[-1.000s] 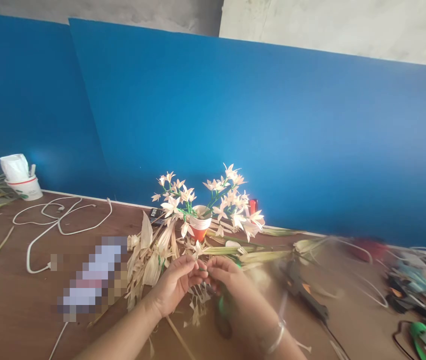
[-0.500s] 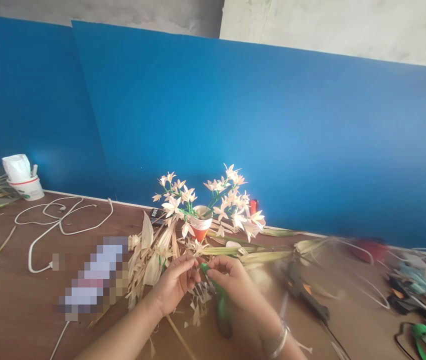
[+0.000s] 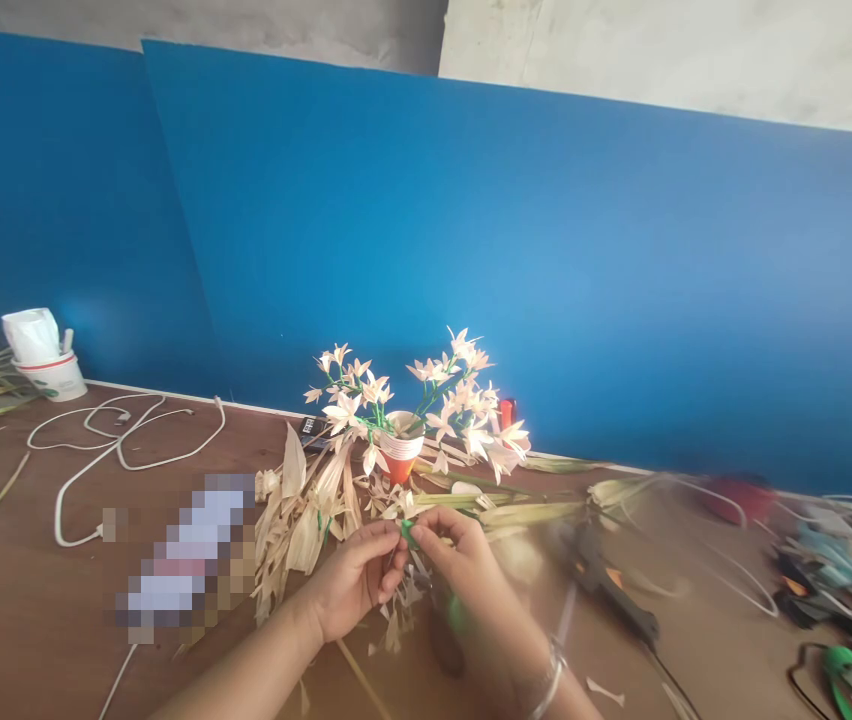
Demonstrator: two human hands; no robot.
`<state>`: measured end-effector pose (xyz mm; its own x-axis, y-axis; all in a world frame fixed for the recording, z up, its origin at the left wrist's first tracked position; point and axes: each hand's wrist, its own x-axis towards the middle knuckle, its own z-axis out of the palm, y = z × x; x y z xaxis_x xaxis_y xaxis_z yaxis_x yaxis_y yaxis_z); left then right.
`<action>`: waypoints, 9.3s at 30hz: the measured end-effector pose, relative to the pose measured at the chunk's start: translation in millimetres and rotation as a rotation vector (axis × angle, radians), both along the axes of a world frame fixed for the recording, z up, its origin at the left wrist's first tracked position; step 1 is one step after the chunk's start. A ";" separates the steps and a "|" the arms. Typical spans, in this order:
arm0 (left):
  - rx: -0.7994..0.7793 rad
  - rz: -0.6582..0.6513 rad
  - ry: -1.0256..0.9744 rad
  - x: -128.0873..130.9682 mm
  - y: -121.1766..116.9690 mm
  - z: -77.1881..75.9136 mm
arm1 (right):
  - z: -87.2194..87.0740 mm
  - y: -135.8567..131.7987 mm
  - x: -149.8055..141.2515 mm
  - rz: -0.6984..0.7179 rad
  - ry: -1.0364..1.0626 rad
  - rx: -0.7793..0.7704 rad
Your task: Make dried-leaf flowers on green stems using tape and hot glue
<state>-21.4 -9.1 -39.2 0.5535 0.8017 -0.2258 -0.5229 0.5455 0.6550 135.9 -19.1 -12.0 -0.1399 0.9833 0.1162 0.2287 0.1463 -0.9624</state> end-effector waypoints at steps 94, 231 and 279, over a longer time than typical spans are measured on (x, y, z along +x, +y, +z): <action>0.282 0.461 0.538 16.6 -8.0 -3.3 | -29.0 -3.3 -16.8 -0.419 -0.248 0.352; 0.443 0.484 0.645 11.6 -2.4 5.5 | -8.6 -11.2 -24.8 -0.310 -0.068 0.037; 0.221 0.373 0.454 8.7 -1.9 22.7 | -0.3 -5.5 -17.5 -0.162 0.369 -0.283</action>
